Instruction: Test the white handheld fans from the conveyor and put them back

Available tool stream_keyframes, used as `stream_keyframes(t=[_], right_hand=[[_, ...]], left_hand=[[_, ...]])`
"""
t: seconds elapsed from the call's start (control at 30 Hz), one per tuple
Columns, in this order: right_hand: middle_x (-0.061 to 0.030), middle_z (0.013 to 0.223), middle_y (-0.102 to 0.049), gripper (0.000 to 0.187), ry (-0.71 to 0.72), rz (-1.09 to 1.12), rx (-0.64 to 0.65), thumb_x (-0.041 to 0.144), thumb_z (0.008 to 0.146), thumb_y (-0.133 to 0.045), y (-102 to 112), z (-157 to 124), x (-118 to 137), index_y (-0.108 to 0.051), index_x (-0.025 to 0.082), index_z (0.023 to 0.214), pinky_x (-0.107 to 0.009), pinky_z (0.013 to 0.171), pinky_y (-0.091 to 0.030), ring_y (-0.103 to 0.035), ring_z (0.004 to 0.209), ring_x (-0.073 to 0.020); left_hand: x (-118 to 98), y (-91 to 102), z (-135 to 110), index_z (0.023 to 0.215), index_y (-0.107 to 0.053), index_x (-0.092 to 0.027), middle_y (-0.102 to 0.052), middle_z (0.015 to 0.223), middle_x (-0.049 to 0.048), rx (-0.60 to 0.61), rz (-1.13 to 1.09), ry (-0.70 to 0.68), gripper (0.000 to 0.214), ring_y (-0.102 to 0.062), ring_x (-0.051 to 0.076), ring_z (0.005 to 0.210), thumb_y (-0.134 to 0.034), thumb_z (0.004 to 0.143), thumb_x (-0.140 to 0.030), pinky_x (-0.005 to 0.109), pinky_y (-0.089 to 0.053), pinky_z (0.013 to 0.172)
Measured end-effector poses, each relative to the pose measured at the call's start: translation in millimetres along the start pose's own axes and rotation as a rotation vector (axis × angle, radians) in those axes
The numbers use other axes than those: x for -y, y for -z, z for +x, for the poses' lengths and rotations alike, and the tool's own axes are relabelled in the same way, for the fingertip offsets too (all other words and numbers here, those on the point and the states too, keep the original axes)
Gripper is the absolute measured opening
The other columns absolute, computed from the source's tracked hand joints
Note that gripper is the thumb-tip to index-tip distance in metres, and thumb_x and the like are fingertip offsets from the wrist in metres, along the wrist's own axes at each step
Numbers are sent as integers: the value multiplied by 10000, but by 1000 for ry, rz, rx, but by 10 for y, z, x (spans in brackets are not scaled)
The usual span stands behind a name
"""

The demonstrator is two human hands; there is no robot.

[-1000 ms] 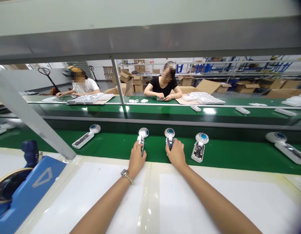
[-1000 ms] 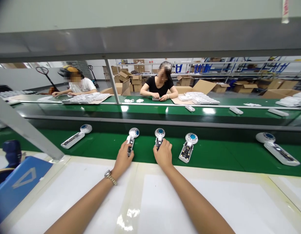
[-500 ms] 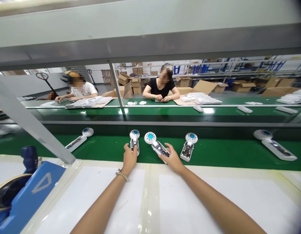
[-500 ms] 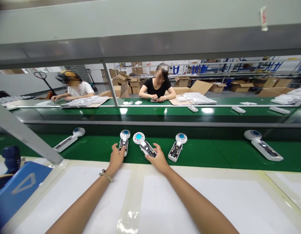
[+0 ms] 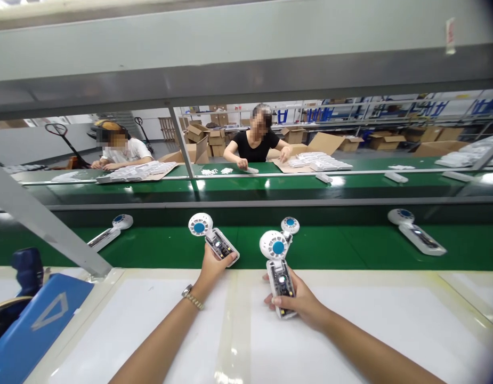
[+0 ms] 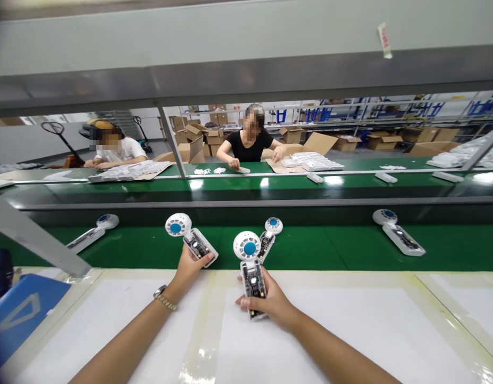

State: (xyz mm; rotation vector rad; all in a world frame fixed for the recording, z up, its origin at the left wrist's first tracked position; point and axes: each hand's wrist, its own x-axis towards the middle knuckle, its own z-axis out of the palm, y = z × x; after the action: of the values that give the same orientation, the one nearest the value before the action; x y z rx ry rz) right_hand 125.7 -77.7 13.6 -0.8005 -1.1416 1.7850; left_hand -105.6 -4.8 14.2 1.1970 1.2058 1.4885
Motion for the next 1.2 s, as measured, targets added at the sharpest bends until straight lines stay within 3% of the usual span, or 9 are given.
stream_keyframes(t=[0.13, 0.3, 0.4, 0.63, 0.87, 1.0, 1.2], right_hand=[[-64, 1013, -605, 505, -5, 84, -64, 398, 717, -669, -14, 50, 35, -432, 254, 1139, -294, 528, -492, -618, 592, -141], [-35, 896, -634, 709, 4, 133, -38, 395, 771, -613, -18, 52, 38, -203, 307, 1342, -319, 564, -495, -640, 596, -166], [-45, 933, -633, 694, 16, 136, -58, 389, 740, -643, -6, 61, 41, -268, 284, 1315, -318, 573, -499, -652, 642, -183], [-31, 928, -659, 568, -6, 198, -179, 320, 720, -619, 106, 176, 115, -364, 286, 1227, -318, 562, -491, -633, 617, -173], [-16, 945, -667, 483, -39, 196, -211, 179, 647, -518, 112, 179, 170, -426, 257, 1115, -343, 654, -497, -654, 670, -187], [-17, 937, -668, 490, -31, 173, -198, 173, 625, -518, 104, 179, 127, -423, 241, 1101, -333, 661, -494, -655, 676, -186], [-3, 820, -674, 517, -20, 102, -177, 202, 636, -515, 133, 191, 73, -384, 237, 1135, -344, 654, -490, -656, 686, -201]], left_hand=[[-97, -135, -189, 1168, -372, -221, -573, 1045, 57, 149, -156, 132, 664, -612, 210, 911, -738, 614, -252, 350, -505, 790], [-259, -288, -427, 1095, -440, -195, -546, 1173, 104, 339, -343, 341, 464, -638, 227, 857, -665, 690, -218, 365, -537, 700], [-284, -361, -532, 1061, -463, -179, -551, 1181, 113, 384, -377, 389, 459, -627, 234, 898, -684, 659, -163, 379, -529, 746], [-180, -453, -613, 998, -465, -172, -624, 947, 73, 437, -327, 531, 375, -650, 227, 771, -665, 681, -161, 429, -514, 736], [-149, -422, -590, 1067, -448, -178, -592, 1089, 107, 475, -356, 518, 476, -633, 245, 903, -657, 650, -88, 442, -470, 842], [-141, -422, -601, 1090, -434, -170, -564, 1151, 134, 499, -317, 488, 541, -634, 241, 884, -684, 618, -89, 404, -499, 774], [-133, -420, -599, 1050, -457, -159, -570, 1142, 132, 506, -333, 492, 475, -629, 232, 874, -654, 623, -92, 389, -507, 763]])
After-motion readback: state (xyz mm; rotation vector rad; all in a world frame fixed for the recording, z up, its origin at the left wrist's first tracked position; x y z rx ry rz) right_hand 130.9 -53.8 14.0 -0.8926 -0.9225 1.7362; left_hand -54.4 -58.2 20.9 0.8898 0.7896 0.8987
